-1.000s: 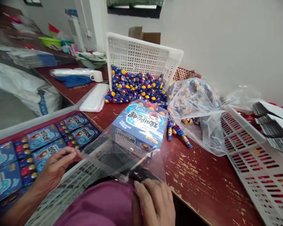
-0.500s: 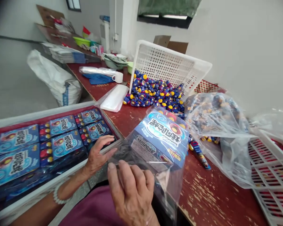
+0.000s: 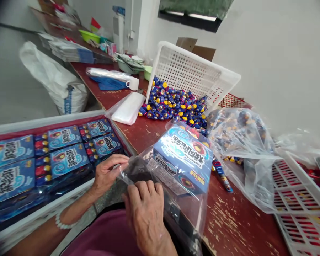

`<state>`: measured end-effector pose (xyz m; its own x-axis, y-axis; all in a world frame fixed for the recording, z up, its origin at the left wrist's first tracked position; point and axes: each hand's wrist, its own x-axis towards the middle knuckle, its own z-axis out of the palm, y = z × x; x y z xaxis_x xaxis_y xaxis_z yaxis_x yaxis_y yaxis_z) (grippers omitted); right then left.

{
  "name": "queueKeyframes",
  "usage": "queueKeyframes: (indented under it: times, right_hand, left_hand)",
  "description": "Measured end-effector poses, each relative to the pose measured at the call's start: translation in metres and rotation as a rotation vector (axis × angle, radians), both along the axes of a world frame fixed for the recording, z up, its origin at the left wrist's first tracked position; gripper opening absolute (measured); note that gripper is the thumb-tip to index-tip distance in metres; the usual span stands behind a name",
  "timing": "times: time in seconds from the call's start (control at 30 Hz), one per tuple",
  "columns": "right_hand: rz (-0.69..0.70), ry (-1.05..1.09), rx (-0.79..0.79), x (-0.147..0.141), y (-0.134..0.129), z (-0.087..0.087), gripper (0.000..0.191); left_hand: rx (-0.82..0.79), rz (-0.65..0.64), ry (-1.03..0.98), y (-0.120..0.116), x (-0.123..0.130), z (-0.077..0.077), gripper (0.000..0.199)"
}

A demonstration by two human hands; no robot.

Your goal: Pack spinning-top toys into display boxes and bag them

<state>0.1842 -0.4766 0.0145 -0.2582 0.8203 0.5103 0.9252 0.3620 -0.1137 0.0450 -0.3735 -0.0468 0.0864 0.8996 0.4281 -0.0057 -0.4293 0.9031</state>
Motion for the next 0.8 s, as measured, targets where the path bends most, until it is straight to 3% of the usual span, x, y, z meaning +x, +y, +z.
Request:
queueKeyframes:
  times: [0.07,0.13,0.23,0.3,0.33,0.43,0.53,0.67,0.8]
  right_hand:
    - [0.029,0.056,0.055,0.008,-0.007,0.012,0.01]
    - [-0.035,0.057,0.196,0.024,-0.021,0.022,0.023]
    - [-0.365,-0.09,0.405,0.061,-0.056,0.023,0.061]
    - [-0.588,-0.218,0.382,0.086,-0.081,0.011,0.083]
    - [-0.669,-0.265,0.323,0.096,-0.091,0.002,0.085]
    - [-0.757,-0.283,0.193,0.116,-0.109,-0.025,0.074]
    - [-0.641,-0.194,0.241,0.123,-0.11,-0.041,0.057]
    - [-0.568,-0.158,0.229,0.13,-0.103,-0.037,0.022]
    - [-0.604,-0.162,0.237,0.144,-0.096,-0.02,0.025]
  left_hand:
    - [-0.044,0.006,-0.041,0.002,-0.002,0.002,0.004]
    - [-0.08,0.004,-0.047,0.004,-0.003,0.002,0.004]
    - [-0.095,-0.013,-0.013,0.004,-0.004,0.001,0.006]
    - [-0.091,-0.005,0.005,0.004,-0.004,-0.001,0.008]
    - [-0.087,0.0,0.02,0.003,-0.005,-0.002,0.009]
    - [-0.065,0.01,0.074,0.003,-0.005,0.0,0.011]
    - [-0.033,0.01,0.135,0.006,-0.006,0.005,0.013]
    - [0.02,0.022,0.248,0.013,-0.009,0.011,0.015]
    - [0.189,0.004,0.389,0.023,-0.011,0.022,0.014]
